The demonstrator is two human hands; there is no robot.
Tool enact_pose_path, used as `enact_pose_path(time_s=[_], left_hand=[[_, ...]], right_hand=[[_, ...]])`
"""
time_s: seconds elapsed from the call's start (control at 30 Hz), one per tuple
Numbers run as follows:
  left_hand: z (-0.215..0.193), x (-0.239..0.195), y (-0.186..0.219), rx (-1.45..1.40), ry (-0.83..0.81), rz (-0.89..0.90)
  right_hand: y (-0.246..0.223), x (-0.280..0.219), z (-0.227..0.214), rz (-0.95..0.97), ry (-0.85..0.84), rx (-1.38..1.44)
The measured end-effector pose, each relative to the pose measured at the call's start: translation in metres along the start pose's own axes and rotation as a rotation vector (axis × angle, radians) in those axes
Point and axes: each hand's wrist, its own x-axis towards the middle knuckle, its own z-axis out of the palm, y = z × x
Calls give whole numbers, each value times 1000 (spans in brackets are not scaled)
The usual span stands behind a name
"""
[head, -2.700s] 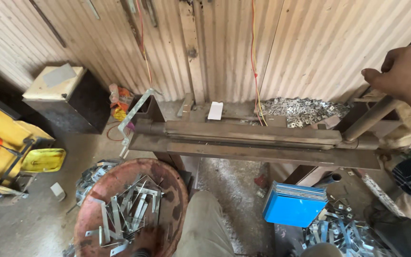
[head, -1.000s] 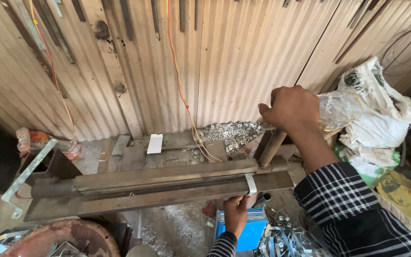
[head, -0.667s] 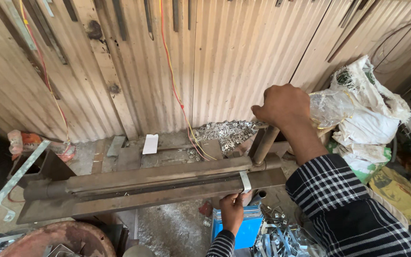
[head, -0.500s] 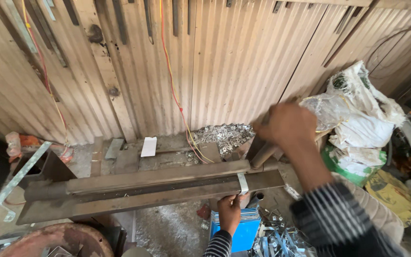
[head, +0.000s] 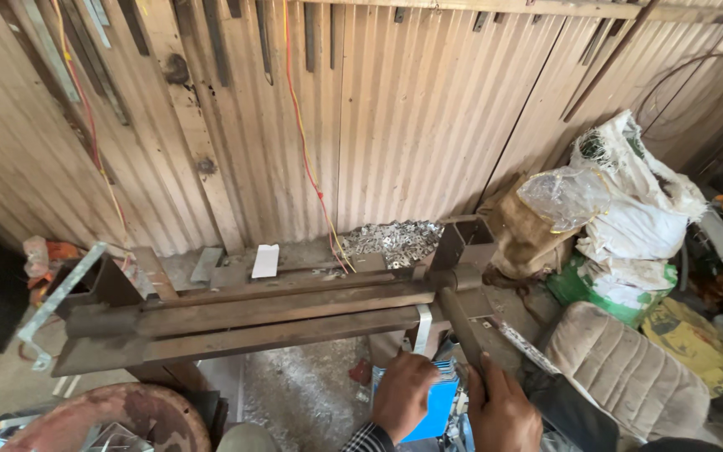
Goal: The person inserts metal strips into a manual bending machine, pulls a lever to shape them, and then drops the finished clips into a bowl on the ground.
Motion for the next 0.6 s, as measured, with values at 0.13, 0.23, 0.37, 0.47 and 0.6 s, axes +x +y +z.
enact_pose_path(time_s=[0.13,0.23,0.37,0.47,0.6], left_hand=[[-13,20,-10,363,-286,482],[-13,45,-28,643,-384,719],[-14,60,-59,1173,-606,930],[-19,68,-70,1202,-768,939],[-30,86,-45,342,-597,786]], right_hand=[[5,-12,19,-51,130,41],[-1,0,5,-23,73,67],[-19,50,-37,-10,-218,73],[-43,115,-62,58,-528,-192],[-88,199,-84,-102,-672,-283]])
